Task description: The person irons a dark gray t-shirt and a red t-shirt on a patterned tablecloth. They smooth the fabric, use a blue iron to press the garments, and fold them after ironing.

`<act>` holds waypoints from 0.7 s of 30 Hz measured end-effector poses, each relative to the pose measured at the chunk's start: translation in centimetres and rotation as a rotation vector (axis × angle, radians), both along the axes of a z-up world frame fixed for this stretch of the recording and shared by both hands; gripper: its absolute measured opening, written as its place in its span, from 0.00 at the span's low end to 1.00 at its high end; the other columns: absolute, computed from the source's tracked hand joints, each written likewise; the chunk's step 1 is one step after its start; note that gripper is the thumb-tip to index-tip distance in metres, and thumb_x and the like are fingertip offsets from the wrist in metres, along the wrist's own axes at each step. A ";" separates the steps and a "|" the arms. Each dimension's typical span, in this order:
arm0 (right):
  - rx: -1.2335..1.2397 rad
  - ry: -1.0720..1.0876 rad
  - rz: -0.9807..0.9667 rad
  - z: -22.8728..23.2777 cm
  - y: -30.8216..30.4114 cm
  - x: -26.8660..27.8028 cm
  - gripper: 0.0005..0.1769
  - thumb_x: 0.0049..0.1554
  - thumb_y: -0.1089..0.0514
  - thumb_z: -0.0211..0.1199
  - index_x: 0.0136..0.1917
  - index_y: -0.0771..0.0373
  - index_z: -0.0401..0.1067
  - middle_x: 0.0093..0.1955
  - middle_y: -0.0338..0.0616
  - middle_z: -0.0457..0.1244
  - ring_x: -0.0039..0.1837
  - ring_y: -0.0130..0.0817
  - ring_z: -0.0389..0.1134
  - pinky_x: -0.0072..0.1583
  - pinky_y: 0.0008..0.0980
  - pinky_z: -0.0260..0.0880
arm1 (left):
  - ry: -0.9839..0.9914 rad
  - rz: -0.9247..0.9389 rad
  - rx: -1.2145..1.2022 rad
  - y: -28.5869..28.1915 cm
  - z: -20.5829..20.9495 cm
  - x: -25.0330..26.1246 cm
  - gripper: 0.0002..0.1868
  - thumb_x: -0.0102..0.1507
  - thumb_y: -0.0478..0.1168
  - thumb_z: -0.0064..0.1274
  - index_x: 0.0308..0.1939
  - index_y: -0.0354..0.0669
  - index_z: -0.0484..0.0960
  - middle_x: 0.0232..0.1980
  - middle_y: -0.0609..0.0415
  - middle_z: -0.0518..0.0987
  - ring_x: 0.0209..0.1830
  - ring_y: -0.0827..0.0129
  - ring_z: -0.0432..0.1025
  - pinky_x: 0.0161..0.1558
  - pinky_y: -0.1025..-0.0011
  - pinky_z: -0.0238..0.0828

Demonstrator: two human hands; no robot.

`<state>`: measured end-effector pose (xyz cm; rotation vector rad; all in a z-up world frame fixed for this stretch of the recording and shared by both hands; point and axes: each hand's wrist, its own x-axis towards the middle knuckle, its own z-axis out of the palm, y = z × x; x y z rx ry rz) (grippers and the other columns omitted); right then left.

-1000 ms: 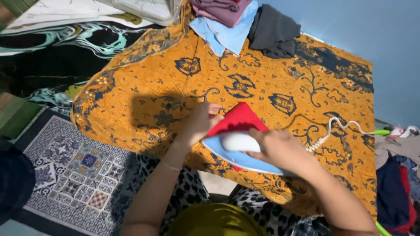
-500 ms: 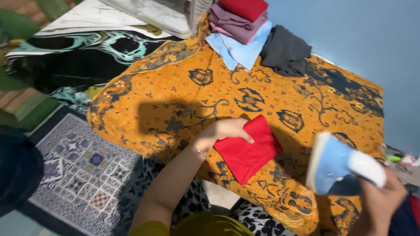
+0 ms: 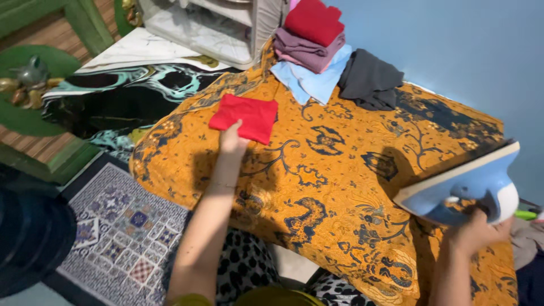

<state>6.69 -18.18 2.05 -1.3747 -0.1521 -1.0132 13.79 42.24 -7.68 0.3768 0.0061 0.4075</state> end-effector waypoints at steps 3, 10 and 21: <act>0.135 0.076 -0.076 -0.4 -0.5 2.6 0.20 0.64 0.75 0.57 0.67 0.66 0.71 0.56 0.40 0.67 0.50 0.26 0.66 0.50 0.27 0.64 | 0.269 -0.001 -0.057 2.9 -3.8 1.9 0.29 0.64 0.27 0.49 0.70 0.40 0.67 0.65 0.41 0.75 0.65 0.46 0.72 0.63 0.42 0.73; 0.042 0.040 -0.224 -3.3 -4.8 6.8 0.24 0.59 0.75 0.54 0.68 0.65 0.68 0.55 0.41 0.67 0.50 0.27 0.68 0.51 0.28 0.69 | 0.215 0.705 0.990 6.7 -1.9 -1.6 0.70 0.52 0.12 0.62 0.86 0.49 0.33 0.85 0.40 0.55 0.80 0.54 0.61 0.74 0.62 0.67; 0.011 0.239 -0.372 -5.1 -6.1 5.7 0.20 0.58 0.70 0.57 0.64 0.70 0.70 0.53 0.46 0.68 0.52 0.36 0.70 0.55 0.35 0.72 | 0.047 0.464 1.331 -14.2 11.3 -12.5 0.49 0.71 0.18 0.49 0.84 0.48 0.35 0.87 0.39 0.51 0.87 0.53 0.47 0.87 0.60 0.41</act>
